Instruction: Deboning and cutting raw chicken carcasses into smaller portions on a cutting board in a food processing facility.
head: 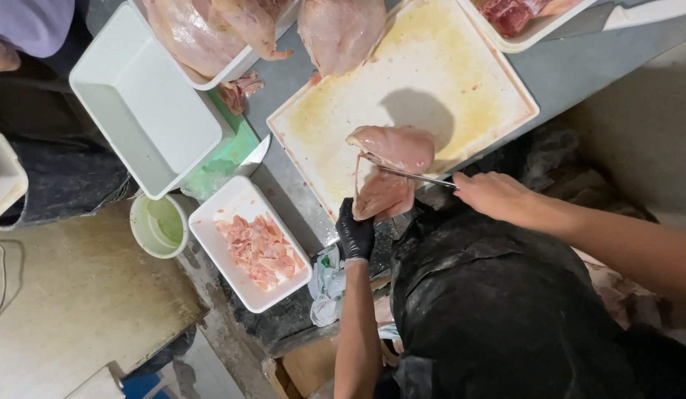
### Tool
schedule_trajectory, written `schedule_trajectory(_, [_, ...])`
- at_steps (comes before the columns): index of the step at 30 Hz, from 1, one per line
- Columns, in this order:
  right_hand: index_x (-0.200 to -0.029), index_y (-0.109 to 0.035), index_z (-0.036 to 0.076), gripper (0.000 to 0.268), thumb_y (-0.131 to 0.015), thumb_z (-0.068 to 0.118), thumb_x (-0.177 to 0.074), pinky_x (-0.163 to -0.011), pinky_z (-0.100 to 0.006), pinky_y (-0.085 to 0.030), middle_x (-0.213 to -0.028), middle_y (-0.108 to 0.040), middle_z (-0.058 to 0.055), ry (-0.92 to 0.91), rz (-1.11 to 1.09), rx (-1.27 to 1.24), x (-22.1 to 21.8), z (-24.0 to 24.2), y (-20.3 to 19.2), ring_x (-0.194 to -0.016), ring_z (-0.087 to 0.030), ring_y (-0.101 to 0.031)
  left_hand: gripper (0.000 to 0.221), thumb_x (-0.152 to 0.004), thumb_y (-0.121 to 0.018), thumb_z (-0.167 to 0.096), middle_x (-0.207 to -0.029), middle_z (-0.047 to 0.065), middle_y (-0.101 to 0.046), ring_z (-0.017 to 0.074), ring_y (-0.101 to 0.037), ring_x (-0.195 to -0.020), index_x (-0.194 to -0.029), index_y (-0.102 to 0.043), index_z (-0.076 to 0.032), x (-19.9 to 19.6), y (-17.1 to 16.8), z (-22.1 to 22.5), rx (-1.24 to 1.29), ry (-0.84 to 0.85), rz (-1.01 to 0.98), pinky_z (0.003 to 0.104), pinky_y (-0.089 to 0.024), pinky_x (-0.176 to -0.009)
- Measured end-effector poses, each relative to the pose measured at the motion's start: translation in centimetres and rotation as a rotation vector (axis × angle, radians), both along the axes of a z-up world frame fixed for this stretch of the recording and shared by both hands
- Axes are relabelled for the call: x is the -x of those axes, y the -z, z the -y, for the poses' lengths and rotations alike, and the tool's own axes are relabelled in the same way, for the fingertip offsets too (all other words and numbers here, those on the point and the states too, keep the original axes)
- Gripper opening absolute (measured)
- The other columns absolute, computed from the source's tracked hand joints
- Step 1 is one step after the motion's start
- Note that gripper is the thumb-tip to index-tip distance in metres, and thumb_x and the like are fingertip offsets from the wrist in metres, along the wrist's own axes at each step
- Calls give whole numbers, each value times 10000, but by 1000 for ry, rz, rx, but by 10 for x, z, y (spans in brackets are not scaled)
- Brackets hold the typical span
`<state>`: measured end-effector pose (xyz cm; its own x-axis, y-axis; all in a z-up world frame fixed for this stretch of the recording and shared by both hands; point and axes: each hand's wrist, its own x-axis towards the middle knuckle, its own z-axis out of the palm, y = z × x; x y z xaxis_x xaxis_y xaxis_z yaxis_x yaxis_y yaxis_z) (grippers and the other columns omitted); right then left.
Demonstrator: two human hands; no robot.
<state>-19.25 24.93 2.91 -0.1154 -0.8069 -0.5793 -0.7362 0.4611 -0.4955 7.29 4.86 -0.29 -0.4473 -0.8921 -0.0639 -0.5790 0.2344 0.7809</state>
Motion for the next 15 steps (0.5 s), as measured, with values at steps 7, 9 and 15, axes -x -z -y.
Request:
schedule_trajectory(7, [-1496,-437,151,434,-364,309,-1098,-335,-245,-368,-573,-689,5,-16,22,37,-1,24,-32,-356,-88,-507,265,-760,-903,-191,-856,109,-763,307,-763,-933,-898,-679,-157,-11,-1,9,-64,-28,-34,383,-583,-839])
schedule_trajectory(9, [-1418,-500,138,399,-372,323,-1090,-352,-276,-383,-597,-712,-16,-27,20,-12,4,12,-51,-383,-116,-565,267,-758,-902,-201,-852,106,-763,310,-763,-932,-902,-682,-159,-8,-9,8,-85,-47,-36,401,-582,-842])
schedule_trajectory(15, [-1454,-476,158,413,-343,305,-1091,-364,-215,-362,-568,-704,16,-74,31,-90,8,-6,-25,-360,-58,-474,256,-766,-899,-205,-870,141,-758,361,-751,-962,-919,-703,-147,3,-20,6,-122,-56,-13,443,-584,-826])
